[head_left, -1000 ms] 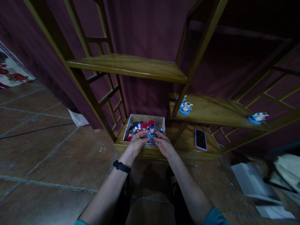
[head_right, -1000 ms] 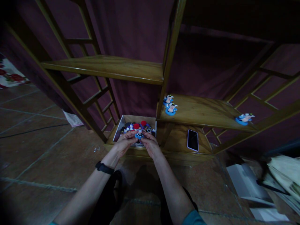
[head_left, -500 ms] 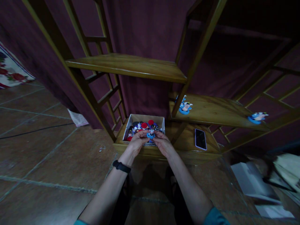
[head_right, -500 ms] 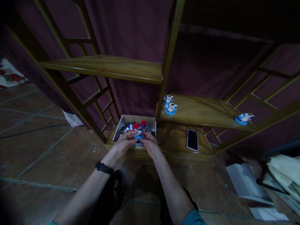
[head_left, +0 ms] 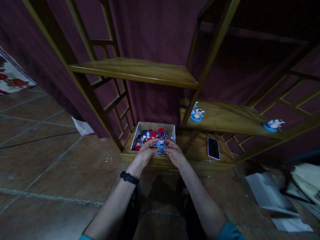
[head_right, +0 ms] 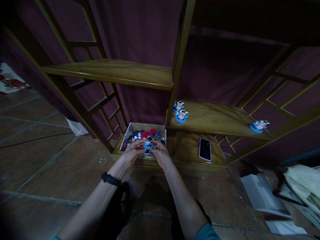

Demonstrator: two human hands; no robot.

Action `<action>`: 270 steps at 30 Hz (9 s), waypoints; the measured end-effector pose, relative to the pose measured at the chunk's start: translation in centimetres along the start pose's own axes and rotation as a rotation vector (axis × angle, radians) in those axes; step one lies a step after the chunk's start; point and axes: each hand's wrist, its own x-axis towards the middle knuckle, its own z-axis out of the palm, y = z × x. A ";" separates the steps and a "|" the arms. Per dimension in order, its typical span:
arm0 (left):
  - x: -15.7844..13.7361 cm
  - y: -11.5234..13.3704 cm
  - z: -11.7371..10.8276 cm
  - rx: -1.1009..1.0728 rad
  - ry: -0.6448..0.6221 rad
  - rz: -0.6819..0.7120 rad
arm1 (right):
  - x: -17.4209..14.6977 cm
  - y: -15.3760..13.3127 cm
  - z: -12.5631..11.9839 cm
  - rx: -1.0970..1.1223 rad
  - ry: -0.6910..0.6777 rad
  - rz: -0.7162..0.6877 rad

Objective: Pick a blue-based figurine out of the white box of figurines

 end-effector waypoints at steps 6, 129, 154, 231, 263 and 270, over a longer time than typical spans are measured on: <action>0.0 -0.1 0.0 0.026 -0.006 0.003 | -0.2 -0.3 0.1 -0.027 -0.001 -0.017; 1.4 -3.1 -0.3 0.769 0.039 0.206 | -0.1 1.2 -2.5 -0.007 0.152 0.101; -0.3 -0.3 -0.1 -0.181 0.007 -0.226 | -1.0 -0.4 -1.4 -0.003 0.048 0.043; -12.2 4.6 17.1 0.485 -0.143 0.338 | -18.4 -14.4 -0.2 -0.432 0.230 -0.367; -15.9 4.0 16.9 1.159 -0.100 0.665 | -20.6 -11.9 0.1 -0.061 0.159 -0.198; -16.2 3.7 17.0 1.410 -0.166 0.775 | -20.3 -10.9 -1.1 -0.037 0.172 -0.194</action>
